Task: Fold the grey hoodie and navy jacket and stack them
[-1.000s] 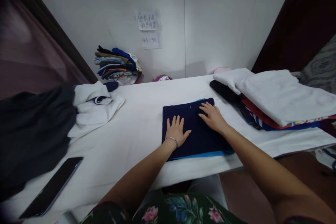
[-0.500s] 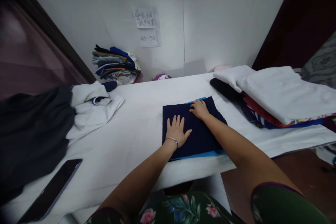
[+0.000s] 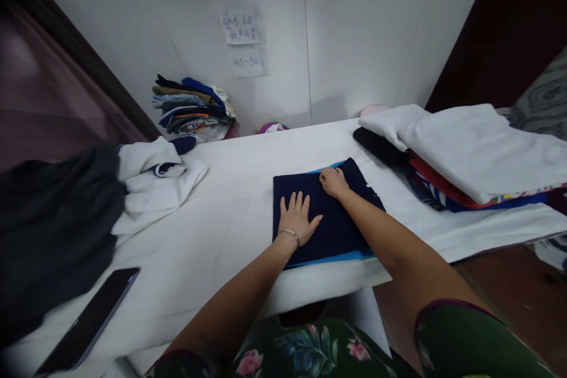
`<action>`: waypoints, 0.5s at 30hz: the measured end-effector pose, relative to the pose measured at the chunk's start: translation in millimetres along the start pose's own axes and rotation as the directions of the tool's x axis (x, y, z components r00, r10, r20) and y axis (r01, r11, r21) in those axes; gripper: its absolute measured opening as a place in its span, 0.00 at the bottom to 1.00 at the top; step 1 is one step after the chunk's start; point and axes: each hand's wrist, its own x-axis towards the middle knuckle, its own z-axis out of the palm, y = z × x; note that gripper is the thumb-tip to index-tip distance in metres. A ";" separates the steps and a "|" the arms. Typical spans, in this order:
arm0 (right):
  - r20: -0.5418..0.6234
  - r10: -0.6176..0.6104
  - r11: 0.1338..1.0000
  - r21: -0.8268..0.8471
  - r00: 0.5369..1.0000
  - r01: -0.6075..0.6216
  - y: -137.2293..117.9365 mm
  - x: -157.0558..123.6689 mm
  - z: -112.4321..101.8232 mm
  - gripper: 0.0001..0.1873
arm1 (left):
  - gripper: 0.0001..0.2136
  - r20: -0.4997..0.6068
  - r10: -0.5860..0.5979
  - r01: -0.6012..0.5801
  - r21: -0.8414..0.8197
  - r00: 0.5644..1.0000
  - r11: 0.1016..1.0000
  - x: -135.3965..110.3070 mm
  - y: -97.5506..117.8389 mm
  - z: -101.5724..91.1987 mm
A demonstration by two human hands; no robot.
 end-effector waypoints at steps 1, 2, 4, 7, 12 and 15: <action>-0.031 0.026 0.998 0.050 0.999 -0.024 -0.3 1.5 -1.8 0.09 | 0.36 0.004 0.001 -0.001 0.000 1.000 1.000 -0.1 -0.1 -0.5; -0.066 0.056 0.993 0.103 0.996 -0.049 0.0 3.0 -5.0 0.10 | 0.36 0.009 0.002 -0.002 -0.001 1.000 1.000 -0.2 -0.2 -1.1; -0.137 0.118 0.977 0.193 0.984 -0.090 3.2 4.8 -17.4 0.12 | 0.36 0.022 0.003 -0.003 -0.004 1.000 1.000 -0.4 -0.5 -2.3; -0.260 0.258 0.890 0.439 0.930 -0.124 17.7 -1.8 -52.2 0.14 | 0.37 0.033 0.006 -0.006 -0.007 0.999 1.000 -0.6 -0.6 -3.7; -0.350 0.582 0.547 0.837 0.734 -0.034 62.2 -62.6 -122.9 0.14 | 0.37 0.032 0.008 -0.009 0.008 0.999 1.000 -0.3 -0.3 -3.0; -0.332 0.655 0.539 0.835 0.679 -0.112 89.7 -135.3 -144.7 0.11 | 0.36 0.018 0.009 -0.009 0.015 1.000 1.000 0.5 -0.7 -0.9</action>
